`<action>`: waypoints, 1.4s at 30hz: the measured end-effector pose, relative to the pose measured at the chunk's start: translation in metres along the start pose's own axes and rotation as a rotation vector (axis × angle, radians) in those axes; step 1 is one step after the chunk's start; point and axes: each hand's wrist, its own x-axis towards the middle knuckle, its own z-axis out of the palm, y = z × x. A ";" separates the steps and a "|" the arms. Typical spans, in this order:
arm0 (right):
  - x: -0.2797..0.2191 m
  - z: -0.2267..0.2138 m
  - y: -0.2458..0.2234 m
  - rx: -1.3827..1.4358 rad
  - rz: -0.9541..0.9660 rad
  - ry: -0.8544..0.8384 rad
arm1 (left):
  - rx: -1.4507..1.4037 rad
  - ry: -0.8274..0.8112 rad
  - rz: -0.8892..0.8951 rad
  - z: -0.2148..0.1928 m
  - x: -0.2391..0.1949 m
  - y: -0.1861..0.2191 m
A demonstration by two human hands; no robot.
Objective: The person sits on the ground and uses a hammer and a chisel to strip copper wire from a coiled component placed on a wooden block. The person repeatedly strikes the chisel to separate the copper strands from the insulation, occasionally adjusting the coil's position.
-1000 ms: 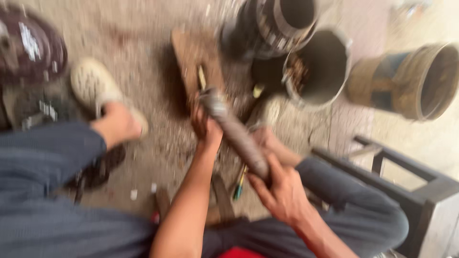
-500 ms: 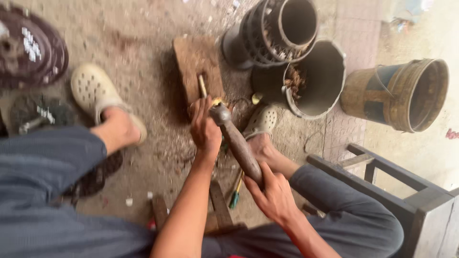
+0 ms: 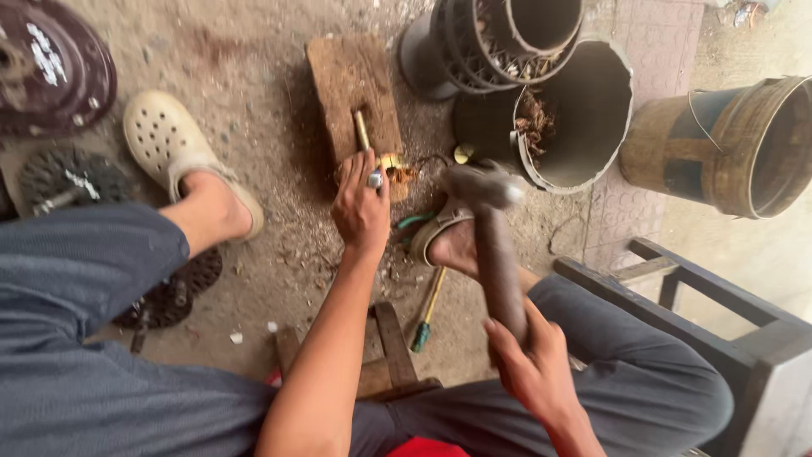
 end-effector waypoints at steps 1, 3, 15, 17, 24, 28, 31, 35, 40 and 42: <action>-0.001 -0.003 0.009 0.105 0.008 -0.008 | -0.068 -0.021 -0.051 -0.001 0.011 0.001; -0.009 -0.002 0.029 0.311 0.042 -0.021 | -0.185 -0.174 -0.266 -0.006 0.025 0.004; 0.007 0.007 0.063 0.527 0.379 -0.169 | -1.049 0.198 -0.440 -0.107 0.117 -0.005; 0.009 0.011 0.064 0.467 0.361 -0.211 | -1.037 0.102 -0.355 -0.123 0.118 -0.003; 0.011 0.035 0.074 -0.161 0.185 -0.331 | -0.641 -0.151 -0.324 -0.120 0.074 0.009; 0.042 0.074 0.069 -0.476 -0.239 -0.311 | -0.497 -0.201 -0.289 -0.121 0.056 0.003; 0.082 0.114 0.073 -0.798 -0.438 -0.341 | -0.533 -0.243 -0.344 -0.129 0.043 -0.004; 0.127 0.141 0.079 -0.896 -0.521 -0.366 | -0.443 -0.175 -0.378 -0.136 0.033 -0.002; 0.133 0.124 0.067 -0.503 -0.361 -0.230 | -0.267 -0.238 -0.066 -0.124 -0.003 0.027; 0.137 0.108 0.046 -0.198 -0.473 -0.104 | -0.139 -0.375 0.054 -0.113 -0.011 0.044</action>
